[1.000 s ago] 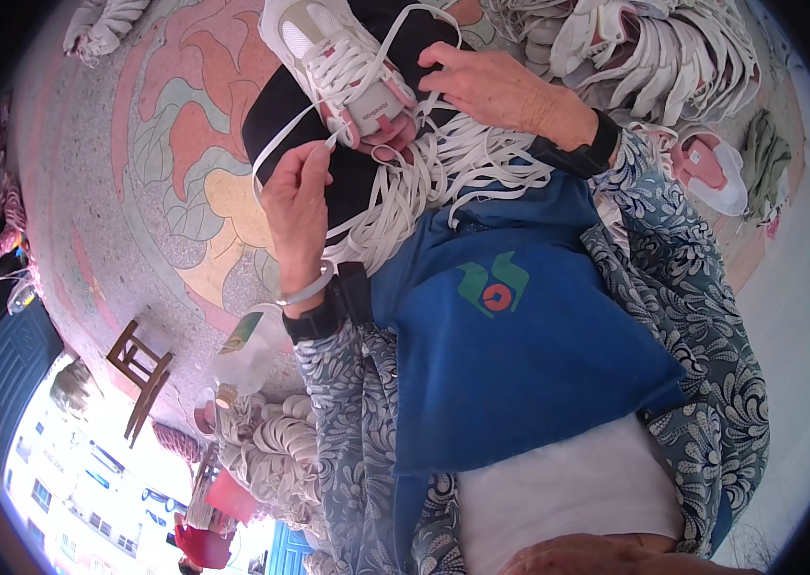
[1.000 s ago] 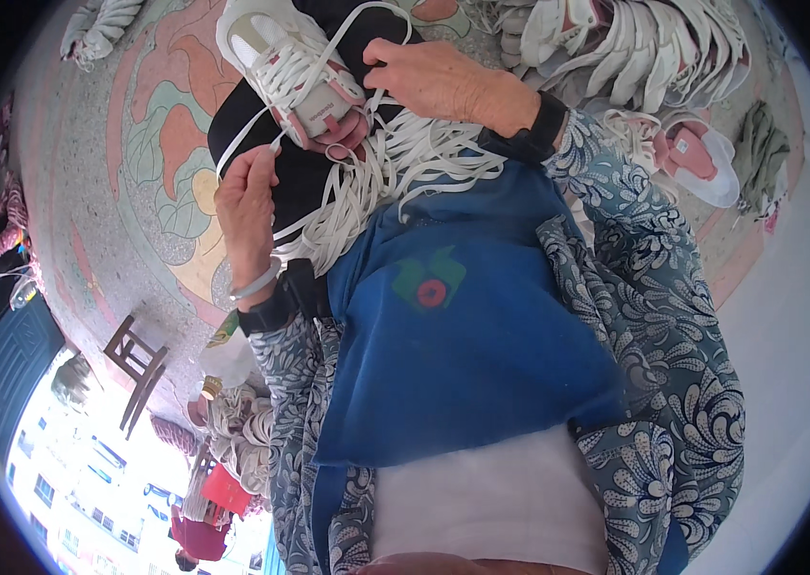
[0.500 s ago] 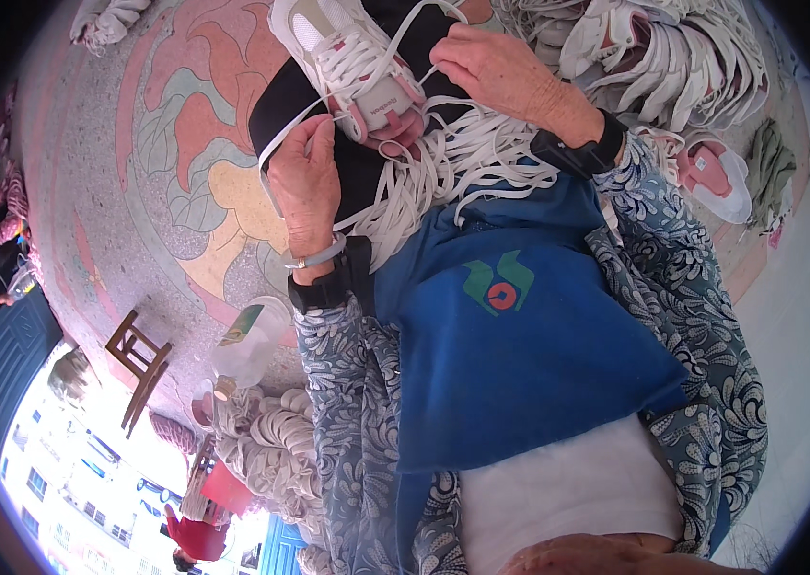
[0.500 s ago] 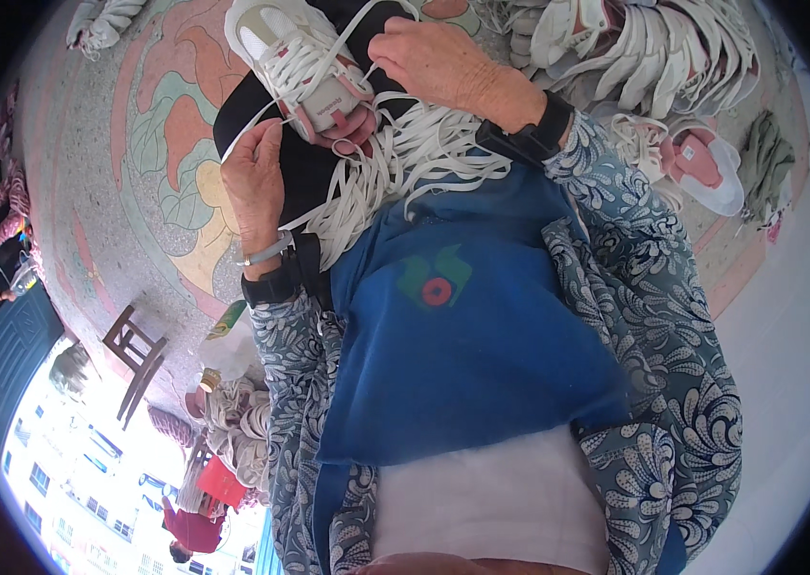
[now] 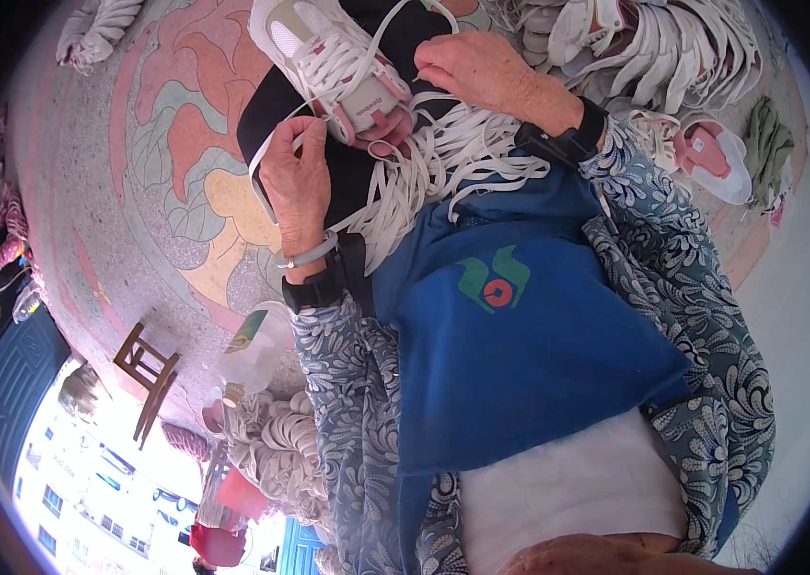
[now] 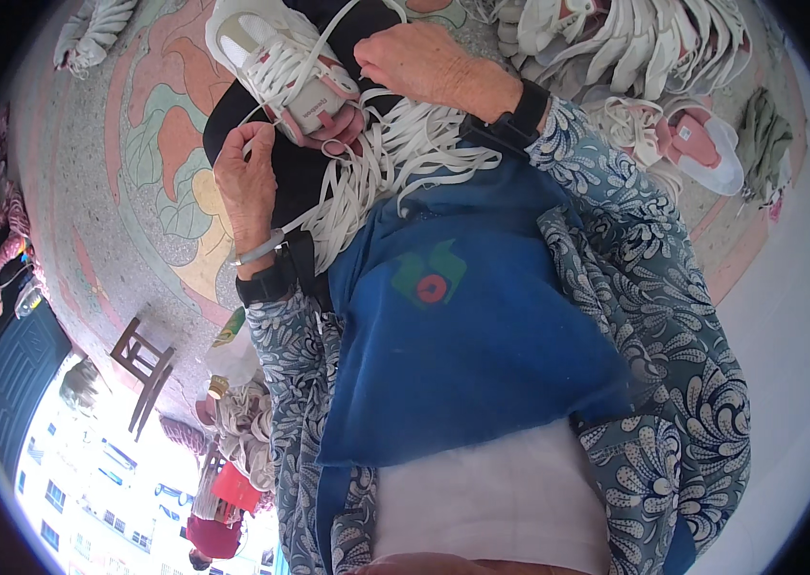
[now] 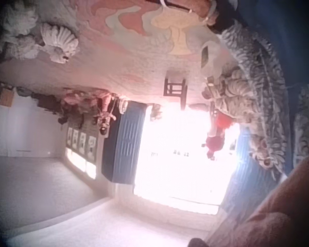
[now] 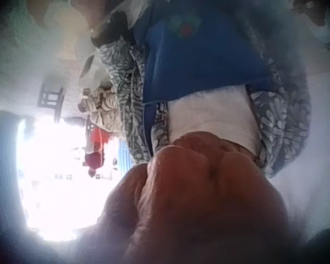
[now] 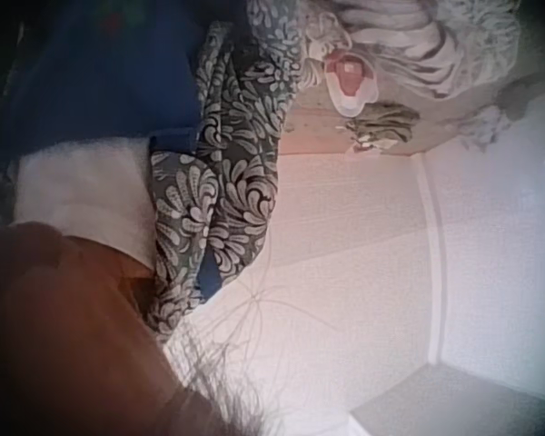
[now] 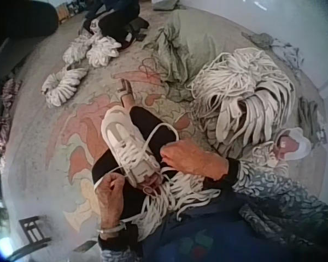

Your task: The person sits on the floor and threads long white shoelaces through the eyelets of a white sneaker. They pull the laces tight and adjust the shoe repeatedly, handling the laces and shoe by hand.

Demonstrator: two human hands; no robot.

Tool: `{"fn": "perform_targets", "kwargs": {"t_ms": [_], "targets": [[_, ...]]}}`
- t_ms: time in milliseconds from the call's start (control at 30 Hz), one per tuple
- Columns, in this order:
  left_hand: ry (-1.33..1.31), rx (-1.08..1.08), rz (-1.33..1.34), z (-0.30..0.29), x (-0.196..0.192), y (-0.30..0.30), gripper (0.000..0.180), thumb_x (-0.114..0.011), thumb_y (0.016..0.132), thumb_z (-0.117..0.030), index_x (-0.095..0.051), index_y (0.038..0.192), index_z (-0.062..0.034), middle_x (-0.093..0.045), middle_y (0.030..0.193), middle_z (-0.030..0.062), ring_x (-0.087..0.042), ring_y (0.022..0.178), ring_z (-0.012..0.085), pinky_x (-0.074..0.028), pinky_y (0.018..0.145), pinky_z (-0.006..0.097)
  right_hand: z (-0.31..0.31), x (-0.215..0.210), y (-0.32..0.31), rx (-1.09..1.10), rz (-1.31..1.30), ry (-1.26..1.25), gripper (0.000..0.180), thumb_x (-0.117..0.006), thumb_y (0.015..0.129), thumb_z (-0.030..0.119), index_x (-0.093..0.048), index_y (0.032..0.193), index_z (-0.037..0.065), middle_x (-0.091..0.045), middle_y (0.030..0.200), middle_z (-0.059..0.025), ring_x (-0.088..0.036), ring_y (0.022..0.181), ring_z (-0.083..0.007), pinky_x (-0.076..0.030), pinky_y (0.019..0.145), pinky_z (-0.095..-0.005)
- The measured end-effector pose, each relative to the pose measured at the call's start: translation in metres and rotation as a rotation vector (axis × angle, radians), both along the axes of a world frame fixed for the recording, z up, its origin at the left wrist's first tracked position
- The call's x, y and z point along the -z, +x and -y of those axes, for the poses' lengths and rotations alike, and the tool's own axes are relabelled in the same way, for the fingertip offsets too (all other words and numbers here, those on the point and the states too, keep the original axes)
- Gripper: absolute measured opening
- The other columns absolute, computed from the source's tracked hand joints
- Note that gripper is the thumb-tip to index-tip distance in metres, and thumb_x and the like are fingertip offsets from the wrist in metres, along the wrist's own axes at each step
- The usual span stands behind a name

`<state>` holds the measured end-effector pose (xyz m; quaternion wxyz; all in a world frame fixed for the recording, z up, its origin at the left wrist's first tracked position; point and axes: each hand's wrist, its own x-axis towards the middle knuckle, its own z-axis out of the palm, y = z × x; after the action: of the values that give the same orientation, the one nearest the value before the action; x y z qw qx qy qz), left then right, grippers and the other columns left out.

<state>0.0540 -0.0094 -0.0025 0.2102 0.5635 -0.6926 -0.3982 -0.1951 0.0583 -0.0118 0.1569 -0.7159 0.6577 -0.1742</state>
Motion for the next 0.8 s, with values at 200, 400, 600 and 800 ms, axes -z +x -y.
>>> {"fn": "perform_targets", "kwargs": {"t_ms": [200,400,600,800], "targets": [[0.243,-0.051,-0.054,0.005,-0.016,-0.006,0.021,-0.064,0.091,-0.026,-0.066,0.092,-0.0046,-0.053,0.061,-0.0015,-0.048,0.048,0.0043,-0.04,0.042,0.021,0.007,-0.003,0.005,0.026,0.199,-0.08,0.014,-0.051,0.09,0.018,-0.055,0.088,0.005,-0.058,0.084,-0.0106,-0.06,0.082,-0.0321,-0.049,0.07,-0.043],[0.136,0.081,0.084,0.015,-0.012,-0.007,0.023,-0.065,0.09,-0.027,-0.067,0.091,-0.0046,-0.055,0.062,-0.0009,-0.051,0.05,0.0044,-0.043,0.044,0.021,0.012,0.009,0.011,-0.003,0.218,-0.193,0.016,-0.055,0.091,0.02,-0.053,0.089,0.005,-0.057,0.078,-0.0125,-0.057,0.074,-0.0347,-0.046,0.065,-0.0419],[0.178,0.024,0.019,0.013,-0.016,-0.012,0.023,-0.066,0.088,-0.026,-0.067,0.092,-0.004,-0.057,0.064,0.0004,-0.052,0.051,0.0067,-0.045,0.045,0.022,0.02,0.012,0.008,-0.022,0.093,-0.007,0.018,-0.057,0.091,0.023,-0.055,0.091,0.005,-0.056,0.08,-0.0127,-0.058,0.077,-0.0334,-0.047,0.067,-0.043],[-0.02,0.009,-0.043,0.006,0.007,-0.013,0.02,-0.068,0.088,-0.023,-0.067,0.09,-0.0032,-0.061,0.067,0.0017,-0.056,0.053,0.0063,-0.047,0.045,0.021,0.025,-0.008,0.001,-0.275,0.072,-0.037,0.015,-0.052,0.095,0.015,-0.051,0.087,0.003,-0.044,0.082,-0.011,-0.046,0.069,-0.023,-0.041,0.066,-0.0361]]}}
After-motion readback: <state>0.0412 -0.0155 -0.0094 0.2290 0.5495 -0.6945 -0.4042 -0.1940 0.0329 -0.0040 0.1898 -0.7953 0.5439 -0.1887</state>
